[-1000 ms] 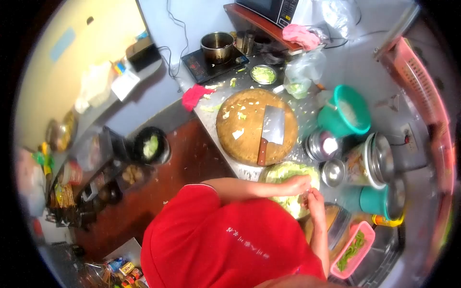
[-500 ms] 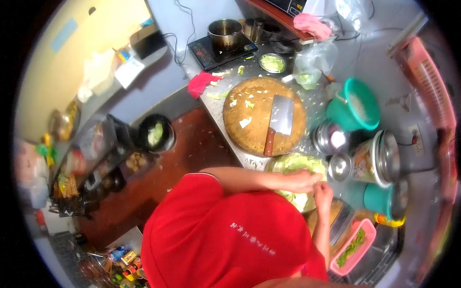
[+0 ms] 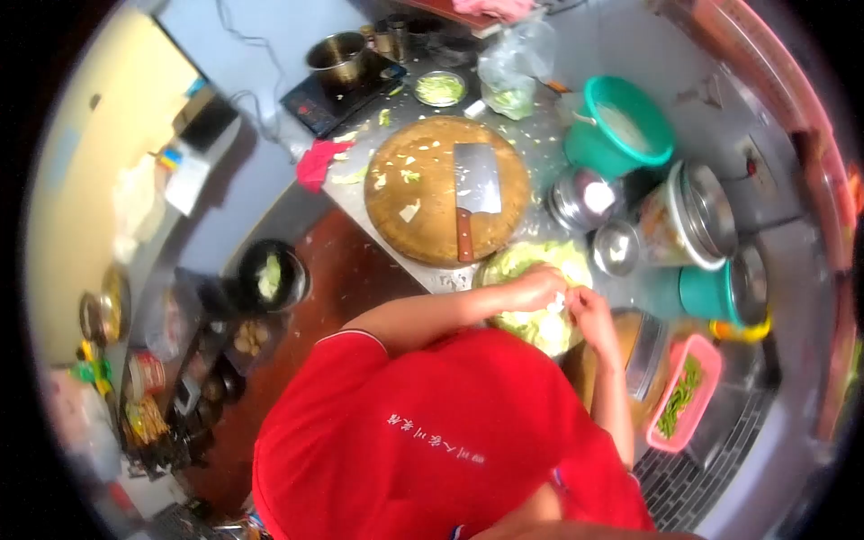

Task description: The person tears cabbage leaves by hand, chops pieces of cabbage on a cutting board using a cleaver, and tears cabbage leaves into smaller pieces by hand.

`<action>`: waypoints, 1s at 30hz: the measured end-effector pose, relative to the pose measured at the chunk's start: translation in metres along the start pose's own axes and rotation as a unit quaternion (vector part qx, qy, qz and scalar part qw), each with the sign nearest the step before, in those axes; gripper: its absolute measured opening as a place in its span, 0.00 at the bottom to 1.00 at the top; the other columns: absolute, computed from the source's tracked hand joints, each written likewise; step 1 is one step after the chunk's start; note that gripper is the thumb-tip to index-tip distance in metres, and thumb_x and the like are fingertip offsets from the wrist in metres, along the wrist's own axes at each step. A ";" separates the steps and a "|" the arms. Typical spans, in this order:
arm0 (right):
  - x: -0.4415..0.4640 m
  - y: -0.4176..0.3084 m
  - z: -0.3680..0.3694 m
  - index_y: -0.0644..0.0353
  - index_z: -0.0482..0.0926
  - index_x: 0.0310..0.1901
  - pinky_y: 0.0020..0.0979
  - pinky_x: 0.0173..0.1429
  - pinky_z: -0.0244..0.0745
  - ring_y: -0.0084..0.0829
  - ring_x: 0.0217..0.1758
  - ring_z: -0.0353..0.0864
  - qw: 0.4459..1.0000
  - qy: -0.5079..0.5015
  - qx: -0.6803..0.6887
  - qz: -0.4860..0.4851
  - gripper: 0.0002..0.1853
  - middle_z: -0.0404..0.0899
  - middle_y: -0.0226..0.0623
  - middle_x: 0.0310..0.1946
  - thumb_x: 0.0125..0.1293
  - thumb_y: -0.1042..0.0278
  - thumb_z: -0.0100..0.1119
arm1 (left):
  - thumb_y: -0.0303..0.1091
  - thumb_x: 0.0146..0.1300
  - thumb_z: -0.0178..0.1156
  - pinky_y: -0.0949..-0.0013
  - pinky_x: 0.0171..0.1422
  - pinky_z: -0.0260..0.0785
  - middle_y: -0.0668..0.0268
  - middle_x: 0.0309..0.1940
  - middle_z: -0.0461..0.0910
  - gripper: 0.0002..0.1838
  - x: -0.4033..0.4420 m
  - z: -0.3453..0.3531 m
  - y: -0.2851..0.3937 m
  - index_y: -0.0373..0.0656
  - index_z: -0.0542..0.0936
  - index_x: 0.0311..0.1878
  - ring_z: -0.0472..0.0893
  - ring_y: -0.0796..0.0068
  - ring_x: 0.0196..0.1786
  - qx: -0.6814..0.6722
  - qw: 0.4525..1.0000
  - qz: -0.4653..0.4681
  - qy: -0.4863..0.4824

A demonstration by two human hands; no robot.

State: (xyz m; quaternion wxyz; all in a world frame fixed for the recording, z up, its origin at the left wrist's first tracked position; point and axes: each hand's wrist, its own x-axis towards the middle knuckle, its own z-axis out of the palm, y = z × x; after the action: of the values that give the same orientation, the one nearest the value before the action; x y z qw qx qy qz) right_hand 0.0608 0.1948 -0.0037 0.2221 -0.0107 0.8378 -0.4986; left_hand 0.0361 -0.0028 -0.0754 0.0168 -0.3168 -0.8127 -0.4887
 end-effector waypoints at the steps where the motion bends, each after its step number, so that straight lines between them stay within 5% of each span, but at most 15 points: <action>1: 0.002 0.004 0.002 0.64 0.84 0.42 0.29 0.33 0.70 0.21 0.27 0.74 0.999 0.010 0.038 0.006 0.09 0.79 0.28 0.25 0.77 0.67 0.60 | 0.28 0.59 0.65 0.52 0.61 0.68 0.61 0.37 0.82 0.05 -0.001 -0.004 0.005 0.48 0.88 0.37 0.79 0.54 0.50 -0.026 0.999 -0.022 0.005; 7: 0.000 0.014 0.010 0.63 0.81 0.43 0.24 0.32 0.69 0.18 0.27 0.74 0.989 0.031 0.141 0.018 0.06 0.78 0.26 0.27 0.78 0.73 0.56 | 0.33 0.67 0.67 0.56 0.55 0.75 0.60 0.41 0.86 0.07 -0.009 -0.009 0.012 0.43 0.88 0.45 0.84 0.57 0.46 -0.090 0.995 -0.003 0.044; 11: 0.000 0.016 0.008 0.63 0.80 0.45 0.23 0.32 0.68 0.18 0.28 0.73 0.979 0.068 0.193 -0.013 0.05 0.78 0.26 0.29 0.77 0.79 0.54 | 0.31 0.65 0.68 0.56 0.63 0.72 0.63 0.48 0.85 0.06 -0.008 -0.007 0.017 0.43 0.89 0.43 0.80 0.58 0.57 -0.043 0.994 0.079 0.062; 15: -0.002 0.020 -0.001 0.62 0.76 0.42 0.33 0.41 0.75 0.31 0.33 0.79 0.967 0.166 -0.106 -0.161 0.03 0.77 0.39 0.29 0.71 0.80 0.57 | 0.29 0.61 0.68 0.55 0.64 0.70 0.65 0.50 0.84 0.05 -0.012 -0.025 0.021 0.41 0.87 0.39 0.76 0.57 0.61 0.020 0.988 0.154 0.021; 19: 0.001 0.037 0.005 0.61 0.73 0.40 0.34 0.45 0.75 0.36 0.35 0.78 0.969 0.189 -0.095 -0.128 0.03 0.76 0.43 0.30 0.70 0.78 0.58 | 0.27 0.62 0.66 0.58 0.62 0.71 0.64 0.44 0.84 0.04 -0.027 -0.032 0.009 0.41 0.86 0.39 0.78 0.58 0.56 0.050 0.987 0.155 0.002; 21: 0.003 0.047 0.008 0.61 0.74 0.40 0.34 0.45 0.76 0.34 0.35 0.77 0.970 0.203 -0.072 -0.117 0.03 0.76 0.42 0.30 0.71 0.76 0.58 | 0.27 0.65 0.64 0.58 0.60 0.73 0.62 0.44 0.84 0.04 -0.029 -0.020 0.000 0.40 0.86 0.42 0.80 0.58 0.51 -0.058 0.996 0.065 0.023; 22: 0.003 0.049 0.009 0.61 0.74 0.41 0.34 0.45 0.76 0.33 0.35 0.78 0.971 0.209 -0.058 -0.106 0.03 0.76 0.42 0.30 0.71 0.76 0.59 | 0.27 0.70 0.61 0.63 0.57 0.75 0.63 0.45 0.86 0.06 -0.027 -0.017 0.005 0.38 0.86 0.45 0.81 0.66 0.44 -0.097 0.995 -0.003 0.023; 25: 0.006 0.056 0.008 0.61 0.75 0.41 0.32 0.44 0.75 0.27 0.34 0.76 0.972 0.221 -0.013 -0.081 0.04 0.77 0.38 0.29 0.70 0.76 0.60 | 0.29 0.75 0.57 0.70 0.55 0.74 0.66 0.44 0.86 0.09 -0.013 -0.016 0.007 0.37 0.85 0.48 0.79 0.76 0.41 -0.313 0.928 -0.190 -0.069; 26: 0.007 0.059 0.007 0.61 0.75 0.41 0.31 0.44 0.75 0.27 0.34 0.76 0.972 0.222 0.010 -0.077 0.04 0.77 0.37 0.29 0.70 0.77 0.61 | 0.32 0.78 0.55 0.75 0.50 0.72 0.70 0.41 0.85 0.10 -0.008 -0.020 0.012 0.38 0.85 0.47 0.77 0.84 0.39 -0.339 0.914 -0.213 -0.072; 30: -0.012 0.027 0.007 0.61 0.76 0.42 0.33 0.42 0.76 0.29 0.32 0.78 0.967 0.236 0.013 -0.095 0.05 0.78 0.38 0.28 0.70 0.76 0.62 | 0.34 0.78 0.56 0.73 0.42 0.71 0.73 0.34 0.84 0.11 0.006 -0.020 0.002 0.40 0.82 0.41 0.75 0.84 0.33 -0.291 0.919 -0.249 -0.097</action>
State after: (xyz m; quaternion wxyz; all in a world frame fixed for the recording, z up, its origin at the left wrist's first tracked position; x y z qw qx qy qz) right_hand 0.0797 0.2050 -0.0250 -0.0305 0.0305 0.8550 -0.5168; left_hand 0.0267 -0.0151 -0.0617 -0.2772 -0.1411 -0.6852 -0.6586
